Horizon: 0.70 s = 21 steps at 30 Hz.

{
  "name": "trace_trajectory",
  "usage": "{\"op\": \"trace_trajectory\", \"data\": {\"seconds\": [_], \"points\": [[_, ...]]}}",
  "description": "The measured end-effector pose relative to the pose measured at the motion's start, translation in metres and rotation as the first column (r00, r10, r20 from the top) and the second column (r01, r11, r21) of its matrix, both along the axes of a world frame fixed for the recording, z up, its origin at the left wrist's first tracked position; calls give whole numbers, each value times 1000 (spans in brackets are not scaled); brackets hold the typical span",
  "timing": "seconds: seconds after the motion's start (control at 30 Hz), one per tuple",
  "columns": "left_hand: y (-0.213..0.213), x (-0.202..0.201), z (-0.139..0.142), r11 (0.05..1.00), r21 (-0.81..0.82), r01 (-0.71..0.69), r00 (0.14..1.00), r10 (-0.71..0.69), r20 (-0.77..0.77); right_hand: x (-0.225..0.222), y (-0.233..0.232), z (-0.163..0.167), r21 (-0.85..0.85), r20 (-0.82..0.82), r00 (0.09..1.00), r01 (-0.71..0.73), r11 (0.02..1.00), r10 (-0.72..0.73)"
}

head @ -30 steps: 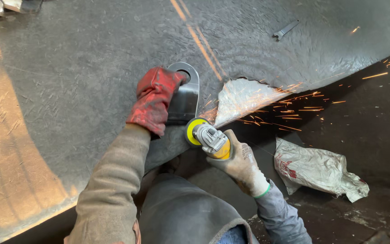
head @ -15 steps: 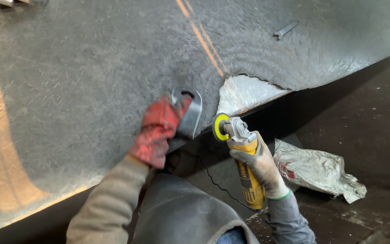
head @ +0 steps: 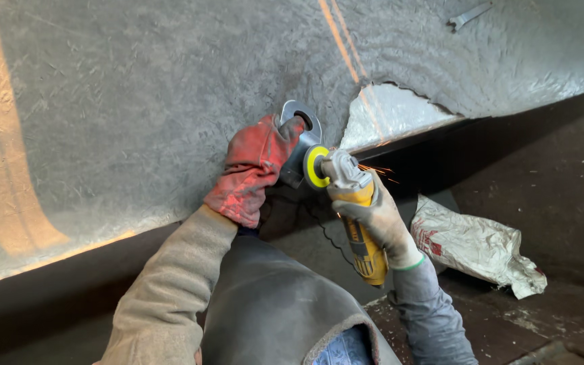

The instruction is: The person uses an angle grinder to grind and deburr small metal bracket castings on a workbench, producing sparks. They hold each bracket with a gloved hand, grind its edges and surfaces, set finished pieces aside, and pick up the next bracket to continue grinding.

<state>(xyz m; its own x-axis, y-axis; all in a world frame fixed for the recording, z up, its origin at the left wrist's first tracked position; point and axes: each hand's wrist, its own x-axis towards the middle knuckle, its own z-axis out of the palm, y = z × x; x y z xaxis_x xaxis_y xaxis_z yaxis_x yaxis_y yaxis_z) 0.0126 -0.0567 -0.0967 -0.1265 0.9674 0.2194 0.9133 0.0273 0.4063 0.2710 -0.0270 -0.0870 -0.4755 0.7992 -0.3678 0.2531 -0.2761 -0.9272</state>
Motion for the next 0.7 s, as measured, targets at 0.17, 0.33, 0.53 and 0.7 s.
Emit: {"op": "trace_trajectory", "data": {"seconds": [0.17,0.33,0.53,0.7], "points": [[0,-1,-1,1000,-10,0,1000,0,-17,0,-30,4,201,199,975,-144,969,103],[0,-1,-1,1000,-16,8,999,-9,-34,-5,-60,11,342,326,939,-221,913,105],[1,-4,3,1000,-27,13,999,-14,-46,-9,-72,-3,511,529,848,-343,788,26],[2,-9,5,999,-39,11,998,-14,-59,-2,-76,-22,691,539,841,-410,596,-46]]}}
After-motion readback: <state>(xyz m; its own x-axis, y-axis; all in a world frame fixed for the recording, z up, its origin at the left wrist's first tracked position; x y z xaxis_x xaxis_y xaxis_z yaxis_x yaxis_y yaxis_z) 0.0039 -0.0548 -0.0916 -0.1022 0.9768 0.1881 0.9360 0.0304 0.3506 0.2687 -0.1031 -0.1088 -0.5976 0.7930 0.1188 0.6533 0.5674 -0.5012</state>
